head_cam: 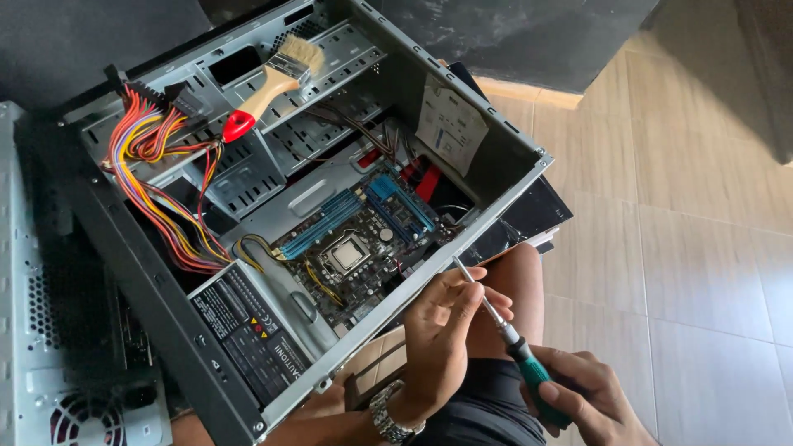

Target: The person uses a screwdriver to remove screws from a computer fan attached to the motherboard. After detaching the fan, they use a paintbrush to clean dust from the fan blades and the surrounding area inside the computer case.

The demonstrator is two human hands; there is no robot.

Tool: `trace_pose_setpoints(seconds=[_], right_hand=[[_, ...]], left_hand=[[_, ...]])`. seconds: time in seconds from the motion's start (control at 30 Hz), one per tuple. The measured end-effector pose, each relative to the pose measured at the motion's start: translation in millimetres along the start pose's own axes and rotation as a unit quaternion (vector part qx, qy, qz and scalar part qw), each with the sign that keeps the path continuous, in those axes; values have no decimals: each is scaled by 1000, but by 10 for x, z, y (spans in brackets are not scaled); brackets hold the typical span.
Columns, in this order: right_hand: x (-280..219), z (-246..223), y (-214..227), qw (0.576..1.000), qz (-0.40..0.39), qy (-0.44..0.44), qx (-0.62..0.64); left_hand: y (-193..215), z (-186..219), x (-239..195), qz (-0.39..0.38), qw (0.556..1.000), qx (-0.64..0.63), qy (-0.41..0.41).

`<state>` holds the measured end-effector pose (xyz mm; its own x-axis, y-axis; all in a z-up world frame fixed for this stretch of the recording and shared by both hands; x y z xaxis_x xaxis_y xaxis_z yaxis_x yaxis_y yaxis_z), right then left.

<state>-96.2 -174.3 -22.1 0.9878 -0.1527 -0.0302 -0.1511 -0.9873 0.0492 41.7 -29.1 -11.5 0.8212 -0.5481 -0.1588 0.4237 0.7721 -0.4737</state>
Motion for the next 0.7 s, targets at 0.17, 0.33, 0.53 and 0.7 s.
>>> trace_pose_setpoints(seconds=[0.17,0.33,0.53,0.7], right_hand=[[35,-9,-25,997,7,-73,26],[-4,119,29,979,49,-199,12],[-135,344,164,957,90,-166,221],[-69,70,163,955,154,-170,186]], left_hand=[[30,27,32,-11,999,-9,30],[61,-50,74,-26,999,-12,17],[47,-45,74,-41,999,-17,-22],[6,266,-181,-69,896,316,-303]])
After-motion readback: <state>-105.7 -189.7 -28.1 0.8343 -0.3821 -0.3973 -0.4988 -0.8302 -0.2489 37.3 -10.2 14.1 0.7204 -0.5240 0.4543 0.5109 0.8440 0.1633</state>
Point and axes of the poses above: each hand's wrist, its own x-axis towards the middle knuckle, its own y-axis out of the back of the hand, z = x × y, the point moved 2 cm from there along x, towards the middle knuckle, and after that the axes turned 7 degrees about y, right-handed, at the moved point
